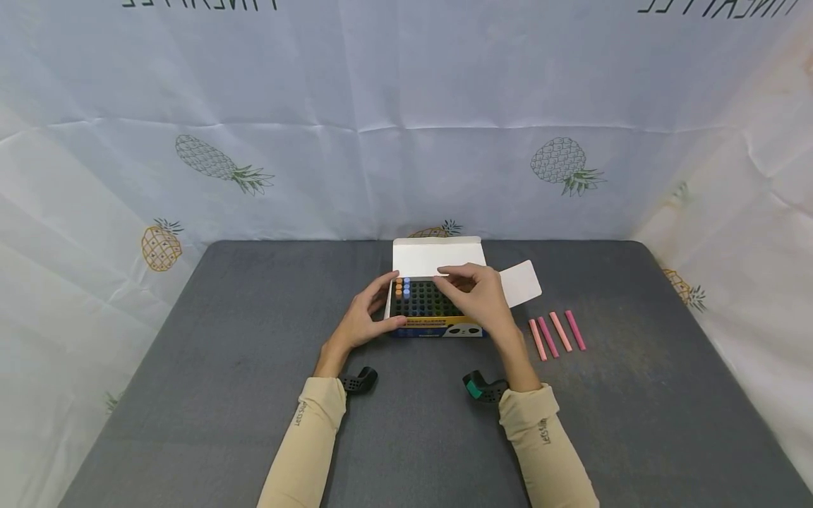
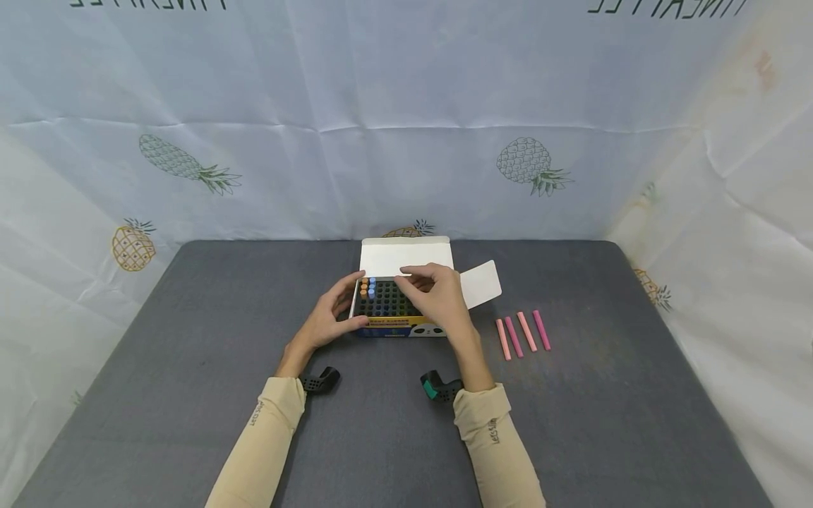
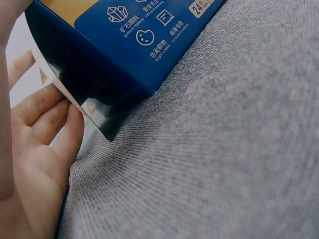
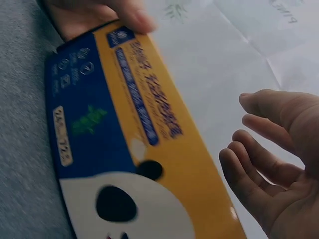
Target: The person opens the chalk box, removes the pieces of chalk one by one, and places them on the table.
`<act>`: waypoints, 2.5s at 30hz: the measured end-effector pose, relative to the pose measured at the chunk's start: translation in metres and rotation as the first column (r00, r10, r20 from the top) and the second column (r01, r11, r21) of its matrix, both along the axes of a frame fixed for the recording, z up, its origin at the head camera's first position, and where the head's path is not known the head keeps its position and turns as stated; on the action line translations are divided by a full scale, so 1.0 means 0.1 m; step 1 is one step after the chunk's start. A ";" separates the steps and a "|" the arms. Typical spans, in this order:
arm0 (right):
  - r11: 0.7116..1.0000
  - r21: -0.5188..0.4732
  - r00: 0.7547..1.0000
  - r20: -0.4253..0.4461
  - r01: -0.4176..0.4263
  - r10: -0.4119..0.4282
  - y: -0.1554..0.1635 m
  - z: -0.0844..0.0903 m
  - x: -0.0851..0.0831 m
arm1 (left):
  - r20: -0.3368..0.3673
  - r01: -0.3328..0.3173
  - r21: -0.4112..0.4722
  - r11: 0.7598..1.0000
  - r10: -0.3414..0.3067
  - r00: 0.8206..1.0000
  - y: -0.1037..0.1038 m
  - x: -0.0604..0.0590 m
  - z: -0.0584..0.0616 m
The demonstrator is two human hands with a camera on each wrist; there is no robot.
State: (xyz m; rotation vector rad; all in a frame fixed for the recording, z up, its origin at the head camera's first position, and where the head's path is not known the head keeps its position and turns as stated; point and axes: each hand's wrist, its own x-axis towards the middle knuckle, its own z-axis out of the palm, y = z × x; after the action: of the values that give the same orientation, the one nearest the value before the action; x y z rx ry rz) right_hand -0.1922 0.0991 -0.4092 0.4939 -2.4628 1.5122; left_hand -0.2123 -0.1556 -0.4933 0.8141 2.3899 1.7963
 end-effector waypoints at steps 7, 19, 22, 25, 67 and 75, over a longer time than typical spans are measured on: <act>0.998 0.017 0.997 -0.048 -0.054 0.055 -0.18 -0.06 -0.03 | -0.014 0.000 0.002 1.000 0.000 1.000 -0.01 -0.01 -0.01; 0.990 0.126 0.994 -0.080 -0.066 0.076 -0.41 -0.17 -0.01 | -0.022 0.014 0.012 1.000 -0.014 1.000 -0.02 -0.01 -0.02; 0.989 0.140 0.993 -0.100 -0.042 0.056 -0.44 -0.18 0.00 | -0.020 0.021 0.020 1.000 -0.020 1.000 -0.02 -0.01 -0.02; 0.988 0.155 0.993 -0.112 -0.018 0.036 -0.45 -0.20 0.01 | -0.015 0.024 0.026 0.999 -0.024 1.000 -0.02 -0.01 -0.03; 0.976 0.137 0.975 -0.169 0.170 -0.146 -0.60 -0.27 0.01 | -0.020 0.024 0.027 0.999 -0.024 1.000 -0.01 0.00 -0.04; 0.995 0.009 0.977 -0.186 0.104 -0.101 -0.54 -0.21 -0.01 | -0.016 0.018 0.019 1.000 -0.018 1.000 -0.01 -0.01 -0.03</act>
State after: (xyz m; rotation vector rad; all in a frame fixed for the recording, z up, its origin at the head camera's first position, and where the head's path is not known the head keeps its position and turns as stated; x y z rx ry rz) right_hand -0.1931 0.0454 -0.4306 0.4797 -2.3233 1.3406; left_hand -0.2136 -0.1561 -0.4960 0.8518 2.3702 1.8164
